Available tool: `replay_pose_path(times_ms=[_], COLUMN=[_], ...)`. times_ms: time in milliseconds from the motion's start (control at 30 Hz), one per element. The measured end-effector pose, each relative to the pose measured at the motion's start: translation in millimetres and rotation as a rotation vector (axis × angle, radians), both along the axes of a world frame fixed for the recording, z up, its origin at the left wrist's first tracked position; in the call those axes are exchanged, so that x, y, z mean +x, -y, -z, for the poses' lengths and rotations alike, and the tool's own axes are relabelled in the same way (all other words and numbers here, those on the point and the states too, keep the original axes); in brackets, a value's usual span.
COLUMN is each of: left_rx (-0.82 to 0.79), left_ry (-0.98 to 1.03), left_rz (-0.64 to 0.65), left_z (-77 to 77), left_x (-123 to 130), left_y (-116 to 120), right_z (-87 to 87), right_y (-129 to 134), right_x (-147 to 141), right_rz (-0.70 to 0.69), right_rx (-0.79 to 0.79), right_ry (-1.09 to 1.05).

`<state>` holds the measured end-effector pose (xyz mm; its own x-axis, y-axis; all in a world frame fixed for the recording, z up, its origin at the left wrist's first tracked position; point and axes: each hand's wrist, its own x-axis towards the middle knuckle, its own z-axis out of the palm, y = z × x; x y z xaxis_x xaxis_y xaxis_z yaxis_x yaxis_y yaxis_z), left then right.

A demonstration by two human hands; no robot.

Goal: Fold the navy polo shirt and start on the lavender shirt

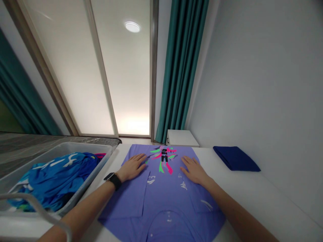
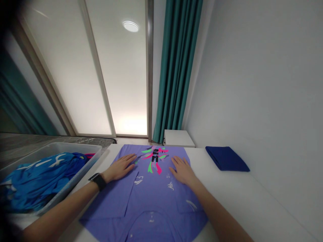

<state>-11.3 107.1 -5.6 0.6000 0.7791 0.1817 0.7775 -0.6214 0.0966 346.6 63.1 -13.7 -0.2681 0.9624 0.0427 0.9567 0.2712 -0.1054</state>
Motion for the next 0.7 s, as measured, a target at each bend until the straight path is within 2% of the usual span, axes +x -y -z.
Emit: replay_pose_path(times_ms=[100, 267, 333, 500, 700], left_rx=[0.017, 0.007, -0.009, -0.012, -0.001], left_ry=[0.012, 0.043, 0.050, 0.063, 0.049], left_rz=[-0.031, 0.086, 0.084, 0.034, 0.031], left_z=[0.3, 4.3, 8.1, 17.5, 19.8], left_x=[1, 18, 23, 24, 22], left_y=[1, 32, 40, 43, 47], right_z=[0.5, 7.4, 11.7, 17.2, 10.0], right_y=[2, 24, 32, 41, 44], right_x=[2, -18, -27, -36, -36], right_rz=[0.016, 0.016, 0.017, 0.013, 0.018], right_rx=[0.057, 0.064, 0.039, -0.023, -0.051], right_ry=[0.013, -0.008, -0.016, -0.017, -0.020])
